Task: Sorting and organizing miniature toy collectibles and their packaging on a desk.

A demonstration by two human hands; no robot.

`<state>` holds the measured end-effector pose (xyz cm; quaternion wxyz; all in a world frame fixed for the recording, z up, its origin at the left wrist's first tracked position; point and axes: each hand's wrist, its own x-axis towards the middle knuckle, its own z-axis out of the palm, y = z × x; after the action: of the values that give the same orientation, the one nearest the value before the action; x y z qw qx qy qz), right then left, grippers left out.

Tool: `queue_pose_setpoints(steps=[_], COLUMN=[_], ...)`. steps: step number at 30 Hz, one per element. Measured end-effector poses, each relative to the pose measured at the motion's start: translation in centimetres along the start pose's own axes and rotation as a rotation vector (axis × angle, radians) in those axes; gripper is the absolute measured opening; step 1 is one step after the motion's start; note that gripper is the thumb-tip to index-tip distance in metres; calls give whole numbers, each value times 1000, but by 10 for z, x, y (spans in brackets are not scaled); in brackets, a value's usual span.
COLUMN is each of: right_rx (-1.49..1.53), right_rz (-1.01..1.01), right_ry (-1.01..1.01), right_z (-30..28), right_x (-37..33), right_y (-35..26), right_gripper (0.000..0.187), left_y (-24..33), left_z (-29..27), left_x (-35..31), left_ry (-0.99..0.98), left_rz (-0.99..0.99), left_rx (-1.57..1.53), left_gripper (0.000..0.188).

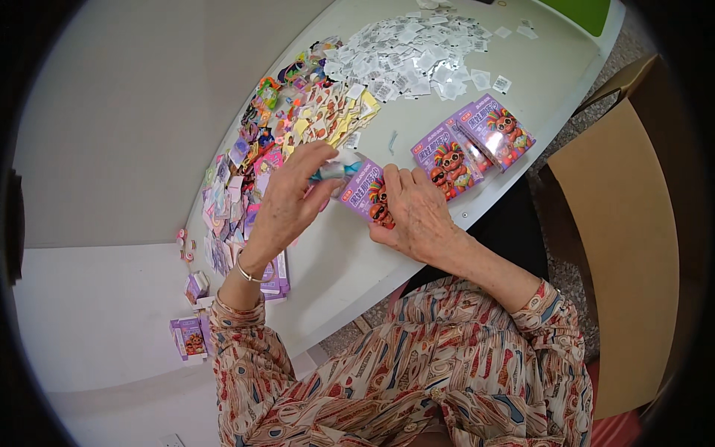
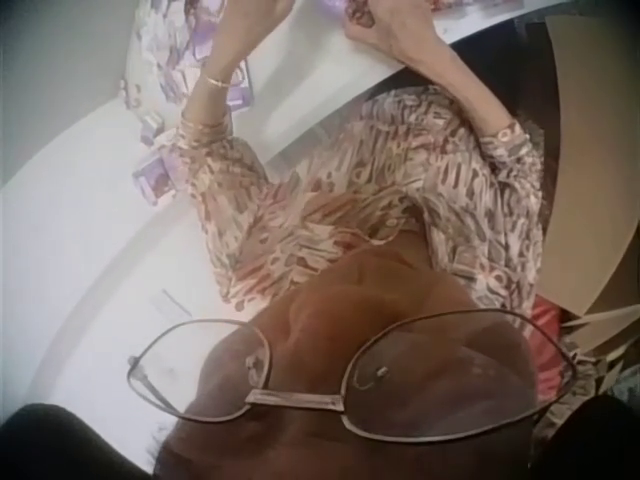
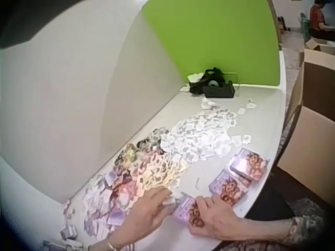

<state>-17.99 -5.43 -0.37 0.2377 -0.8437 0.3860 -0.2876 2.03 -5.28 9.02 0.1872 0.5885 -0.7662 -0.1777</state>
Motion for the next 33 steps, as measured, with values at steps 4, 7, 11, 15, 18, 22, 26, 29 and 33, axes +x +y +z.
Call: queue_pose_setpoints(steps=[4, 7, 11, 15, 18, 22, 26, 29, 33], right_rx=[34, 33, 6, -29, -12, 1, -3, 18, 19], right_rz=[14, 23, 20, 14, 29, 26, 18, 15, 35], right_ry=[40, 70, 103, 72, 60, 49, 54, 81, 43], right_z=[1, 1, 3, 10, 10, 15, 16, 16, 13], right_x=[2, 5, 5, 5, 4, 1, -1, -1, -2], right_y=[2, 1, -1, -2, -4, -3, -2, 1, -2], right_gripper=[75, 75, 72, 71, 70, 71, 72, 73, 75], left_y=[-14, -24, -24, 4, -2, -10, -16, -1, -7], left_z=[2, 7, 17, 25, 39, 42, 30, 25, 18], left_x=[-5, -16, -30, -35, -37, -36, -31, -31, -33], left_ry=[168, 233, 150, 370, 469, 503, 311, 225, 163], left_rz=[246, -15, -320, -33, 147, 116, 83, 151, 50], left_rx=[35, -353, -849, -144, 65, 144, 57, 104, -34], left_gripper=[36, 30, 26, 20, 21, 21, 24, 21, 18])
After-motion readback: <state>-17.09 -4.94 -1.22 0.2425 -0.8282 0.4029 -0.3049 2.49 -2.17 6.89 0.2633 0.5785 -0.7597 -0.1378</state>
